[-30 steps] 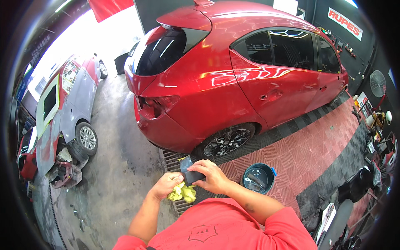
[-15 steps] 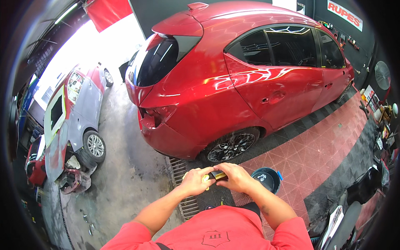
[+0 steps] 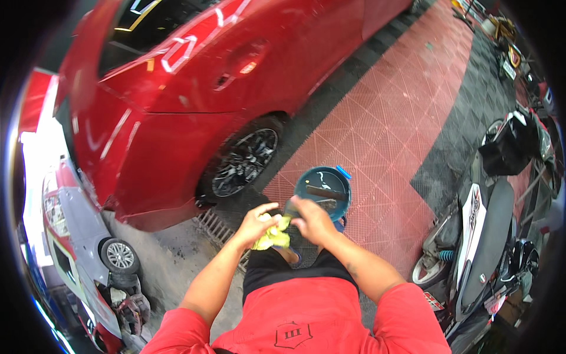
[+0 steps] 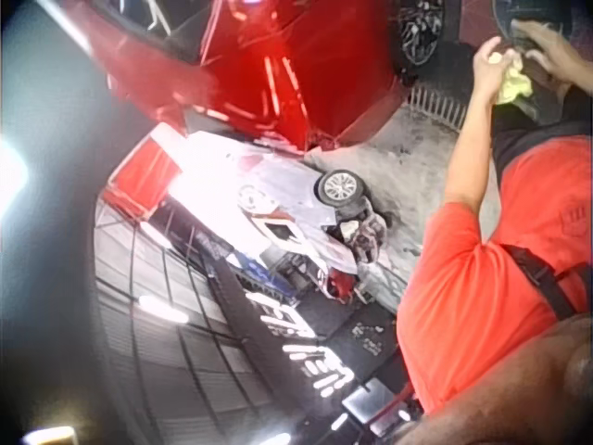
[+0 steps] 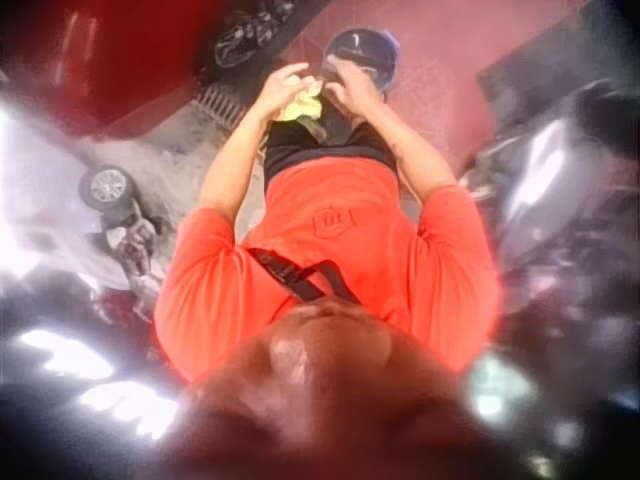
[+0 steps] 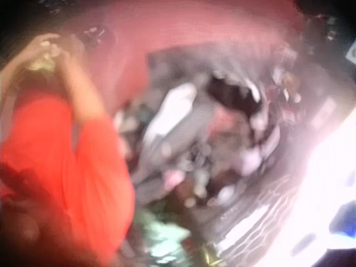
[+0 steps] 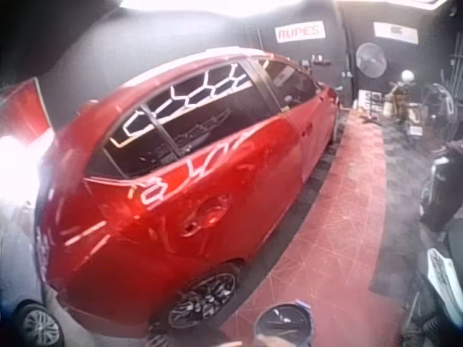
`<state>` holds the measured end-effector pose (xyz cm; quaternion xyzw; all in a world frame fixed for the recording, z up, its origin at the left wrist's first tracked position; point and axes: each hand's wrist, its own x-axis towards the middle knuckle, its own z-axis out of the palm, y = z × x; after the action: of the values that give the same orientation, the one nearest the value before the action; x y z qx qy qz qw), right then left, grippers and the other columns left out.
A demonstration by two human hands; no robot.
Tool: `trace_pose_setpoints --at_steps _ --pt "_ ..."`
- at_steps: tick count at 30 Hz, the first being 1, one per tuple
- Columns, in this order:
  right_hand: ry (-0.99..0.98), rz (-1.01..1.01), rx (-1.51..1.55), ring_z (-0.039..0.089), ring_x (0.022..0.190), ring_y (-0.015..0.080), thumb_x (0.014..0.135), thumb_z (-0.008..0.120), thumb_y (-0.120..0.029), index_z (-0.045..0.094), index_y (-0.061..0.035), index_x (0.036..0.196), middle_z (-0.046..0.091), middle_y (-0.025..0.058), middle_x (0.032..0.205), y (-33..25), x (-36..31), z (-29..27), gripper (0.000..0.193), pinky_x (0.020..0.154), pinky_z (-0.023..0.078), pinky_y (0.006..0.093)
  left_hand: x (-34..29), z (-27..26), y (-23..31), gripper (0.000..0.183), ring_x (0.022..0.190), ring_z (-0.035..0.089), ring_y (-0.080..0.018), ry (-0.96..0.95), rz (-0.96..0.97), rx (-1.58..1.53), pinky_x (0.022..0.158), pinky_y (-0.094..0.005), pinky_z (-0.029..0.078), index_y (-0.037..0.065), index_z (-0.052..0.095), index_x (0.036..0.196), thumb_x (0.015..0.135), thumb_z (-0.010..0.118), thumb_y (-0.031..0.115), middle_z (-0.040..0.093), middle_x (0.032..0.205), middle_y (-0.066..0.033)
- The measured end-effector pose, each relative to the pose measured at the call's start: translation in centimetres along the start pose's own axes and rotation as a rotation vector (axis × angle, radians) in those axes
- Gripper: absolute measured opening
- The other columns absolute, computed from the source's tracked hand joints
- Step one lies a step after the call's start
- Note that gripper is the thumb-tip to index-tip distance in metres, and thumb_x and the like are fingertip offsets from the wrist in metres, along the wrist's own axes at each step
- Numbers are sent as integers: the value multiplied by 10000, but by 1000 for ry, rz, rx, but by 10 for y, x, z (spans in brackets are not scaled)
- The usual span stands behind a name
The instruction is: The person sands the rear bodywork of a red car using a sanding block and water. The person repeatedly wets the sanding block and a cloth in a bucket, applies the sanding block to the car surface with rhythmic strokes, and wipes the area with the cloth.
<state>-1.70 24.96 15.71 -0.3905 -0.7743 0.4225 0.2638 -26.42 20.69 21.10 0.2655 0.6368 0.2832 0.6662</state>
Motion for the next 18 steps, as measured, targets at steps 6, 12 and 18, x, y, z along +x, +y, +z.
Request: trace_pose_setpoints --at_steps 6,12,18 --pt "214 1151 460 779 1114 301 1092 757 -304 662 35 1415 788 183 1179 255 -40 38 478 1003 614 423 205 53 -99 493 937 773 -195 -163 -174 117 761 -362 652 56 696 1308 900 949 169 766 1126 -106" --pt "505 1028 141 676 1329 500 974 847 -255 556 1 1536 702 328 1403 414 -21 164 683 1152 520 518 371 95 -228 855 1483 541 -487 -171 -32 1094 1184 -538 538 133 549 1553 815 965 246 516 1614 -235" --pt "606 994 -269 564 1348 554 1012 760 -258 537 56 1531 615 357 1410 479 -7 254 646 1204 431 608 458 107 -335 707 1483 610 -424 -195 -84 1458 1171 -479 572 123 597 1575 926 851 237 572 1648 -237"
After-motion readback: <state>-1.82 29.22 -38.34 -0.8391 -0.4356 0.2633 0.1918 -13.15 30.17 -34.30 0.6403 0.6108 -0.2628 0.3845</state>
